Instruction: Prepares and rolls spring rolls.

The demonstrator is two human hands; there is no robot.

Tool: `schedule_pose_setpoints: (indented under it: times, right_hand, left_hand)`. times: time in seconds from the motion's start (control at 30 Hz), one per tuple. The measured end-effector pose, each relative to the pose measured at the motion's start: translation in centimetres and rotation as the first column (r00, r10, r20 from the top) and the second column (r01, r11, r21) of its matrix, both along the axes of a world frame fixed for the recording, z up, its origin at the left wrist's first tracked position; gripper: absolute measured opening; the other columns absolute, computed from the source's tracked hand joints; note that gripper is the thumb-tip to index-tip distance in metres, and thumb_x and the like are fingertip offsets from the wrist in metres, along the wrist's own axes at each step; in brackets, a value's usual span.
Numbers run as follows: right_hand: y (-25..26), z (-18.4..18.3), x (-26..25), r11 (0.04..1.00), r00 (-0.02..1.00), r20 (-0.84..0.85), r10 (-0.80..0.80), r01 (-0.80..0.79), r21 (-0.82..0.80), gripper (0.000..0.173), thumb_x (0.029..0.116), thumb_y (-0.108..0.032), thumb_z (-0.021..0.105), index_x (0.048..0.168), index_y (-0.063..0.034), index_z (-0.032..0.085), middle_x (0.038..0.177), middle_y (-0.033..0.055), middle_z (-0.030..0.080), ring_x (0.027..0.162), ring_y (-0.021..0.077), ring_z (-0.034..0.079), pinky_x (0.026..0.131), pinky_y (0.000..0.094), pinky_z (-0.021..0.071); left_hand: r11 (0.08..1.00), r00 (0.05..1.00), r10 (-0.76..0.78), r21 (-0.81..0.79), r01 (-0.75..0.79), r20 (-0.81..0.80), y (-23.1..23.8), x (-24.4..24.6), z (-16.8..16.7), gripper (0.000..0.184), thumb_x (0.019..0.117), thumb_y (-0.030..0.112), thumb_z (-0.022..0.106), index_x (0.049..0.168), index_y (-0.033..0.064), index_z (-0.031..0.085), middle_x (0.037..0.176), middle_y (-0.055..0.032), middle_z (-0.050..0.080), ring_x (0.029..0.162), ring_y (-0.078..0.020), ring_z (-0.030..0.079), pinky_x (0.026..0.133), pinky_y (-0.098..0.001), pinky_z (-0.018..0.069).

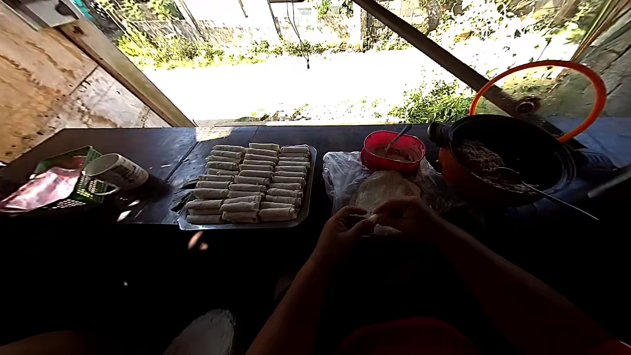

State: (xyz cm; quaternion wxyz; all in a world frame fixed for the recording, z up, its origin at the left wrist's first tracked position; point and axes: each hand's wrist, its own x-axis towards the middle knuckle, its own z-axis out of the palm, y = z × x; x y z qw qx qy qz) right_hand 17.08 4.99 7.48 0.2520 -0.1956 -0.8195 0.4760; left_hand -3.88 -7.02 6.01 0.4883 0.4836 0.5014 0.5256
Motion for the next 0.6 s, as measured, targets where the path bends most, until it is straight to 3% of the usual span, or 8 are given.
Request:
schedule_pose_setpoints:
  times: [0.07, 0.2, 0.3, 0.37, 0.4, 0.47, 0.53, 0.6]
  right_hand:
    - [0.0, -0.1, 0.4, 1.0, 0.999, 0.034, -0.009, 0.008, 0.028, 0.02, 0.0969, -0.025, 0.073, 0.111, -0.0107, 0.077, 0.097, -0.001, 0.076, 0.082, 0.0031, 0.069, 0.079, 0.0229, 0.06]
    - [0.0, -0.4, 0.0, 0.995, 0.997, 0.072, 0.006, -0.013, 0.1, 0.019, 0.0971, -0.028, 0.072, 0.109, -0.0143, 0.077, 0.096, -0.0042, 0.075, 0.08, 0.0008, 0.067, 0.076, 0.0211, 0.0589]
    - [-0.1, -0.2, -0.3, 0.997, 0.995, 0.087, 0.041, -0.047, 0.062, 0.02, 0.0959, -0.026, 0.073, 0.113, -0.0155, 0.076, 0.097, -0.0044, 0.075, 0.078, 0.0019, 0.068, 0.074, 0.0221, 0.0594]
    - [-0.2, 0.0, -0.5, 0.997, 0.996, 0.058, 0.07, -0.07, -0.015, 0.032, 0.0913, -0.021, 0.078, 0.122, -0.0132, 0.072, 0.104, 0.0, 0.076, 0.083, 0.0079, 0.072, 0.078, 0.027, 0.0629]
    - [0.0, 0.0, -0.3, 0.996, 0.997, 0.031, 0.071, -0.069, -0.049, 0.041, 0.0894, -0.018, 0.079, 0.128, -0.011, 0.068, 0.115, 0.0035, 0.074, 0.09, 0.0127, 0.074, 0.083, 0.0308, 0.0648]
    - [1.1, -0.6, 0.4, 0.998, 1.0, -0.007, 0.009, -0.009, -0.057, 0.046, 0.0894, -0.014, 0.077, 0.133, -0.0089, 0.064, 0.133, 0.0072, 0.067, 0.101, 0.0189, 0.074, 0.088, 0.0355, 0.0651]
    - [2.7, -1.9, 1.5, 0.993, 0.993, 0.013, -0.117, 0.117, 0.029, 0.043, 0.0919, -0.019, 0.073, 0.133, -0.0103, 0.063, 0.136, 0.008, 0.065, 0.101, 0.0182, 0.073, 0.084, 0.035, 0.0647]
    - [4.0, -3.7, 2.7, 0.956, 0.968, 0.044, -0.247, 0.236, 0.173, 0.041, 0.0942, -0.025, 0.069, 0.132, -0.0102, 0.065, 0.133, 0.0108, 0.065, 0.093, 0.0153, 0.071, 0.076, 0.031, 0.0623]
  left_hand:
    - [0.999, 0.998, 0.017, 0.046, -0.014, -0.067, 0.1, 0.5, 0.0, 0.032, 0.0943, 0.013, 0.075, 0.121, 0.0007, 0.063, 0.103, -0.0102, 0.077, 0.092, -0.023, 0.076, 0.087, -0.0388, 0.064]
    - [0.996, 0.984, 0.026, 0.087, -0.01, -0.178, 0.0, 0.7, 0.3, 0.03, 0.094, 0.014, 0.075, 0.12, 0.0021, 0.065, 0.096, -0.0052, 0.077, 0.085, -0.0161, 0.075, 0.08, -0.0351, 0.0644]
    - [0.996, 0.981, 0.025, 0.086, -0.009, -0.192, -0.3, 0.5, 0.5, 0.031, 0.0944, 0.016, 0.075, 0.12, 0.0016, 0.063, 0.096, -0.0049, 0.077, 0.084, -0.0147, 0.075, 0.08, -0.0337, 0.0641]
    - [0.997, 0.986, 0.043, 0.073, -0.032, -0.16, -1.1, 0.2, 0.6, 0.032, 0.0933, 0.015, 0.076, 0.119, 0.0007, 0.063, 0.097, -0.0059, 0.077, 0.085, -0.015, 0.075, 0.081, -0.0332, 0.0636]
    - [0.995, 0.99, 0.068, 0.078, -0.059, -0.125, -1.7, -0.3, 0.7, 0.033, 0.0927, 0.012, 0.077, 0.119, -0.0007, 0.063, 0.096, -0.0075, 0.077, 0.085, -0.0164, 0.075, 0.081, -0.0343, 0.0638]
    - [0.978, 0.982, 0.183, 0.108, -0.177, -0.046, -3.0, -1.9, 1.2, 0.033, 0.0925, 0.007, 0.075, 0.121, -0.0041, 0.061, 0.096, -0.0117, 0.075, 0.084, -0.0202, 0.074, 0.08, -0.038, 0.0634]
    - [0.926, 0.931, 0.358, 0.151, -0.345, -0.074, -4.5, -5.2, 2.2, 0.035, 0.0929, 0.007, 0.073, 0.123, -0.0041, 0.061, 0.098, -0.0122, 0.075, 0.087, -0.0204, 0.074, 0.08, -0.0383, 0.0629]
    - [0.83, 0.816, 0.553, 0.204, -0.52, -0.17, -6.2, -9.7, 3.5, 0.034, 0.0931, 0.01, 0.074, 0.124, -0.0012, 0.063, 0.099, -0.01, 0.076, 0.089, -0.0192, 0.074, 0.081, -0.0382, 0.0628]
